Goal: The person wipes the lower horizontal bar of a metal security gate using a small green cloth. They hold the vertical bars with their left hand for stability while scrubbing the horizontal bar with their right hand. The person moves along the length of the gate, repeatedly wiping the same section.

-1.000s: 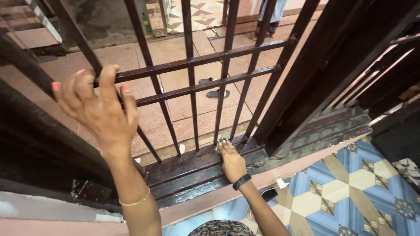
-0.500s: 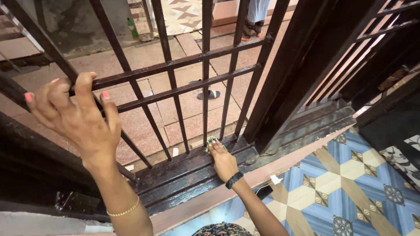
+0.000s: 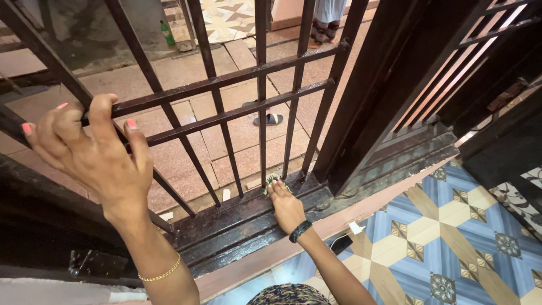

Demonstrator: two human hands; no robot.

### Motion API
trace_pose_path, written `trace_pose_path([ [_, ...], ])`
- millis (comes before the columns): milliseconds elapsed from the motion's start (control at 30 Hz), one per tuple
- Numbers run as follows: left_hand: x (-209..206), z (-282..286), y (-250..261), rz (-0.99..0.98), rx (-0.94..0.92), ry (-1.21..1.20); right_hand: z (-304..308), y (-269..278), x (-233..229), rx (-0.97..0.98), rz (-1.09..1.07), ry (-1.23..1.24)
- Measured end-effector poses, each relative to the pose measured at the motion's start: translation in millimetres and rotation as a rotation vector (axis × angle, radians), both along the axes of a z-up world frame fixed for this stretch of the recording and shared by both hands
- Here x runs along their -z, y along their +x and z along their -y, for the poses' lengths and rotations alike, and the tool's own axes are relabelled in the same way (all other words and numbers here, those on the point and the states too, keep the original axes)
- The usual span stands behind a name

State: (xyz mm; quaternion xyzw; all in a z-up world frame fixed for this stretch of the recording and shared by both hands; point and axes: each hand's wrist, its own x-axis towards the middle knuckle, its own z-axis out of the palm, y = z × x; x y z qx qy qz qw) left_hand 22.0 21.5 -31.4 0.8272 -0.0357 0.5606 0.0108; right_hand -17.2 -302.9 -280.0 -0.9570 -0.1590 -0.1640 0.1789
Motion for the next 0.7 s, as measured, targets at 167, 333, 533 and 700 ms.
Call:
trace_pose_path([
  [167,0,-1,-3,0.010,-0.005,0.023,-4,27,6,0.039,-0.020,-0.017],
  [333,-1,0,-7,-0.001,0.004,0.018,-1,18,9,0.022,0.041,0.025],
  [533,6,-4,-2,0.003,-0.035,0.039,1,1,10,0.035,0.028,0.046],
  [700,8,-7,-3,-0.007,-0.017,0.046,-2,24,5,0.036,-0.002,0.019],
])
